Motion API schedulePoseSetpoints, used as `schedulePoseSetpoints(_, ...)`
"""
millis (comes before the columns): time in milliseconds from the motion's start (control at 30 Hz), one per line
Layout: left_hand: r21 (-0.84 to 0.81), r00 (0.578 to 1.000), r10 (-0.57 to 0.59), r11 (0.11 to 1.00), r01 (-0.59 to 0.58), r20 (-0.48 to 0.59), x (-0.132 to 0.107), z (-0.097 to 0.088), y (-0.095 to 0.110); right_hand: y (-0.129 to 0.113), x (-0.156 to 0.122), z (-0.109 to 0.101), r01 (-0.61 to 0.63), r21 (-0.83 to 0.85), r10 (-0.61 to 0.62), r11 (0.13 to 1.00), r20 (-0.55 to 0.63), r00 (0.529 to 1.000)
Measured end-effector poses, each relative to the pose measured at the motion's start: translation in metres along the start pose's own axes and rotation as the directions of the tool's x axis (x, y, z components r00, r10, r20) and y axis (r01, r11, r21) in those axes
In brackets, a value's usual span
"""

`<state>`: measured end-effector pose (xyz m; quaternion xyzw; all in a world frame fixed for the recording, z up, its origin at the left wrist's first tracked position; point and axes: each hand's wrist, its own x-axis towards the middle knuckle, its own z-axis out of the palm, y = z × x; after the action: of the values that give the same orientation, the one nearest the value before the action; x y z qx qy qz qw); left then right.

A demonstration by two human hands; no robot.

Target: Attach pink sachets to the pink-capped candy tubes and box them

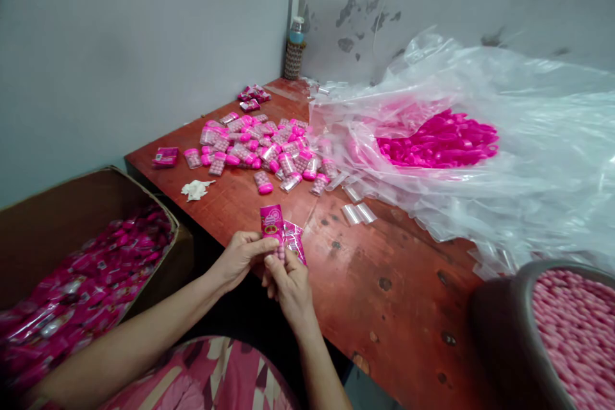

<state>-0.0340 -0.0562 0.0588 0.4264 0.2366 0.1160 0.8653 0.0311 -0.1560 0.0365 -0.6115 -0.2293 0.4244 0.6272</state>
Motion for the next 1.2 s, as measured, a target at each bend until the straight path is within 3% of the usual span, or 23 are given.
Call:
schedulePoseSetpoints(100,-0.078,0.997,0.026,0.997,-0.031,-0.067,0.002,0.0,-0.003,-0.003,-0.001,0.0,0.045,-0.18,-0.055,0.983,-0.055,0.997)
schedulePoseSetpoints(233,-0.104,0.993,-0.008,0.995,-0.005,-0.122,0.003,0.002,-0.008,0.0,-0.001,0.0,0.063,-0.252,-0.09,0.966,-0.099,0.991)
schedulePoseSetpoints(300,-0.07,0.99,0.0,0.998,-0.01,-0.139,-0.001,0.004,-0.01,0.004,-0.001,0.001,0.035,-0.152,-0.045,0.988,-0.064,0.997)
schedulePoseSetpoints(400,-0.038,0.985,0.034,0.998,-0.041,-0.166,-0.009,0.007,-0.012,0.009,-0.001,0.003,-0.043,0.146,0.037,0.988,0.042,0.998)
schedulePoseSetpoints(467,-0.053,0.984,0.062,0.996,-0.071,-0.165,-0.012,0.008,-0.013,0.01,-0.001,0.005,-0.057,0.212,0.047,0.976,0.052,0.998)
schedulePoseSetpoints(600,-0.109,0.991,0.056,0.992,-0.069,-0.12,-0.01,0.005,-0.015,0.005,-0.003,0.006,-0.012,-0.028,0.013,1.0,0.039,0.999)
schedulePoseSetpoints(767,-0.118,0.983,0.036,0.991,-0.058,-0.182,-0.007,0.004,-0.014,0.002,-0.006,0.006,0.077,-0.248,-0.101,0.966,-0.086,0.991)
schedulePoseSetpoints(967,-0.092,0.996,0.011,0.996,-0.019,-0.085,-0.019,0.009,-0.01,0.006,-0.007,0.005,-0.095,0.152,0.082,0.984,0.088,0.993)
schedulePoseSetpoints(1200,-0.093,0.991,0.062,0.993,-0.074,-0.119,-0.016,0.002,-0.009,0.002,-0.008,0.011,0.002,-0.086,-0.003,0.996,-0.014,1.0)
